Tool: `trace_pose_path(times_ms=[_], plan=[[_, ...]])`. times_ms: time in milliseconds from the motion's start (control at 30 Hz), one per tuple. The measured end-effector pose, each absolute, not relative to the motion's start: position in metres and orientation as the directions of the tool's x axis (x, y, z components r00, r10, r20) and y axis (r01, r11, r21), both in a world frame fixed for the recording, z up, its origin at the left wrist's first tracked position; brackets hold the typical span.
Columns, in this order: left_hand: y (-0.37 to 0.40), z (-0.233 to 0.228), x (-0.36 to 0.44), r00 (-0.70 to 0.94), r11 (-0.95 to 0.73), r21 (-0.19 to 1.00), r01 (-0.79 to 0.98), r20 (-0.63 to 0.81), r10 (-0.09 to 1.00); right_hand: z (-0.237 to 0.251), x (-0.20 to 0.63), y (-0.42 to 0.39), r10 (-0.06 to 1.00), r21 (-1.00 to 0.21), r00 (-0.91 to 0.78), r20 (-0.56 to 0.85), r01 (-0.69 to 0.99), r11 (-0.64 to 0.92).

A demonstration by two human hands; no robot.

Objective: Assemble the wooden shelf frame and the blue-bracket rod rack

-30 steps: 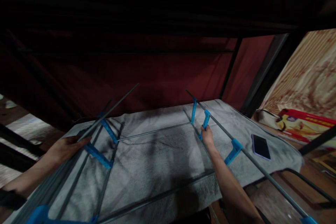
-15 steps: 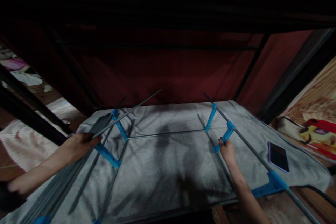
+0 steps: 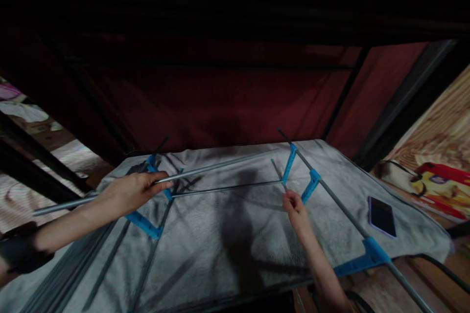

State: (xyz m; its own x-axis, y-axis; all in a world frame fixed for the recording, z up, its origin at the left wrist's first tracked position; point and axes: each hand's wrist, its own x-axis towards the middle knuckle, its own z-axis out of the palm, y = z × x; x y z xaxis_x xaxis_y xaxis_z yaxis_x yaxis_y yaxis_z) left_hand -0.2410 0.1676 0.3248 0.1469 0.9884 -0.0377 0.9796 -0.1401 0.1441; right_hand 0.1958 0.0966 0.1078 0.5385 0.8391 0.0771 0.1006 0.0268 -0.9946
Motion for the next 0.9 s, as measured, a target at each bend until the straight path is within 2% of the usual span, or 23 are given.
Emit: trace_pose_path(times_ms=[67,133,233,333,500,700,800,900], plan=[[0.177,0.320,-0.225,0.237,-0.232,0.056,0.971,-0.101,0.966,0.125,0.179,0.117,0.904,-0.983,0.427,-0.028,-0.177,0.053],[0.185,0.316,-0.216,0.284,-0.282,0.033,0.959,-0.140,0.948,0.140,0.169,0.138,0.927,-0.930,0.365,-0.080,-0.362,0.062],[0.195,0.311,-0.209,0.314,-0.307,0.069,0.949,-0.168,0.934,0.155,0.165,0.167,0.951,-0.838,0.279,-0.133,-0.545,0.043],[0.202,0.309,-0.203,0.316,-0.307,0.080,0.948,-0.163,0.934,0.164,0.167,0.192,0.973,-0.744,0.212,-0.092,-0.664,0.075],[0.218,0.306,-0.187,0.355,-0.344,0.093,0.934,-0.151,0.923,0.176,0.175,0.224,0.972,-0.674,0.233,-0.002,-0.718,0.171],[0.244,0.295,-0.161,0.478,-0.474,0.060,0.878,-0.098,0.873,0.185,0.180,0.242,0.964,-0.673,0.266,-0.006,-0.714,0.193],[0.250,0.291,-0.132,0.528,-0.517,0.118,0.848,-0.095,0.844,0.184,0.179,0.247,0.967,-0.670,0.255,-0.032,-0.723,0.168],[0.256,0.285,-0.096,0.596,-0.563,0.243,0.790,-0.084,0.799,0.182,0.177,0.250,0.971,-0.677,0.234,-0.057,-0.723,0.134]])
